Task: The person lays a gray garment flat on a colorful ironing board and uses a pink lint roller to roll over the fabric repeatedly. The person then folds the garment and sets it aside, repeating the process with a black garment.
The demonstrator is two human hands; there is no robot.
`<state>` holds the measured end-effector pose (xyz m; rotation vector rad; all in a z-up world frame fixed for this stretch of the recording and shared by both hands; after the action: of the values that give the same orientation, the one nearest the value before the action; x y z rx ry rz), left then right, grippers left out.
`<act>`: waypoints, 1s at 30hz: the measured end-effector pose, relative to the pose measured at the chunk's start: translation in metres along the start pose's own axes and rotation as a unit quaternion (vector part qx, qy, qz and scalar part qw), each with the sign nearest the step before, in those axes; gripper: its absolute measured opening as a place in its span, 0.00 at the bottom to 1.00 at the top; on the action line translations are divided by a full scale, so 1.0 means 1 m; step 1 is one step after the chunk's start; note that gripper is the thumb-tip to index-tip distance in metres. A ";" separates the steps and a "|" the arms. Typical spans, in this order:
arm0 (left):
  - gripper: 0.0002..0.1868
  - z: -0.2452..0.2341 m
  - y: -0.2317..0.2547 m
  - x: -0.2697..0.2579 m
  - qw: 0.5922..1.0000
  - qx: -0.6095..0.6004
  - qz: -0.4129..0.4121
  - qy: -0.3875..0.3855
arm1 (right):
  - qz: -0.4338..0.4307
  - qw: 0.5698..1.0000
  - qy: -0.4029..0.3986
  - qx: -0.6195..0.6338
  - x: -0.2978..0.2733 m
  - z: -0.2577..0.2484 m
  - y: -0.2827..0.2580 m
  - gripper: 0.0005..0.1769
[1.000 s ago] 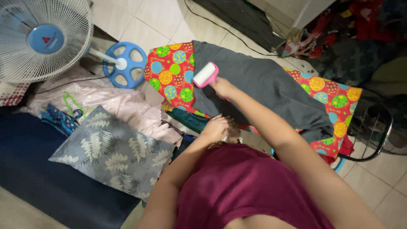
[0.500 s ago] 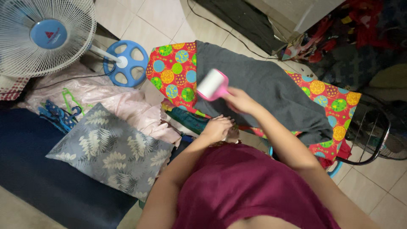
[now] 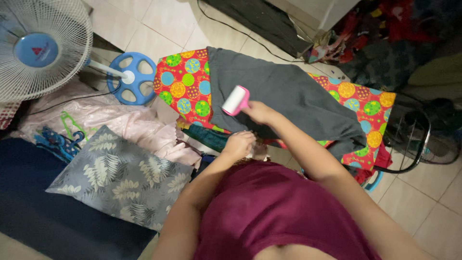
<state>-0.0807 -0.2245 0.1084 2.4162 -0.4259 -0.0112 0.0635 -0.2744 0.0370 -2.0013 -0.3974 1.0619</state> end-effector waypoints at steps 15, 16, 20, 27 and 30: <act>0.19 -0.009 0.023 0.030 0.996 0.068 -0.057 -0.024 | 0.094 0.992 0.052 0.066 -0.204 -0.085 0.154 0.36; 0.19 -0.005 0.025 0.036 0.994 0.084 -0.059 -0.044 | 0.109 0.989 0.080 -0.058 -0.228 -0.099 0.162 0.35; 0.21 0.001 0.044 0.057 0.994 0.092 -0.018 -0.047 | 0.173 0.973 0.128 0.077 -0.294 -0.115 0.171 0.27; 0.17 0.053 0.063 0.076 0.990 0.073 0.044 -0.115 | 0.103 0.942 0.203 0.248 -0.224 -0.115 0.112 0.20; 0.14 0.065 0.053 0.074 0.986 0.037 0.042 -0.156 | 0.139 0.953 0.197 0.182 -0.166 -0.096 0.106 0.22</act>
<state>-0.0341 -0.3260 0.0986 2.4726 -0.6806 -0.3450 0.0311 -0.4879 0.0740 -1.8996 0.2817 0.7977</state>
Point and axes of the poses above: each hand's wrist, its own x-axis towards the middle knuckle, its own z-axis out of the palm, y = z × x, the point moved 9 cm from there along x, towards the middle knuckle, and after that the axes turned 7 degrees about -z, right-handed, at the moved point
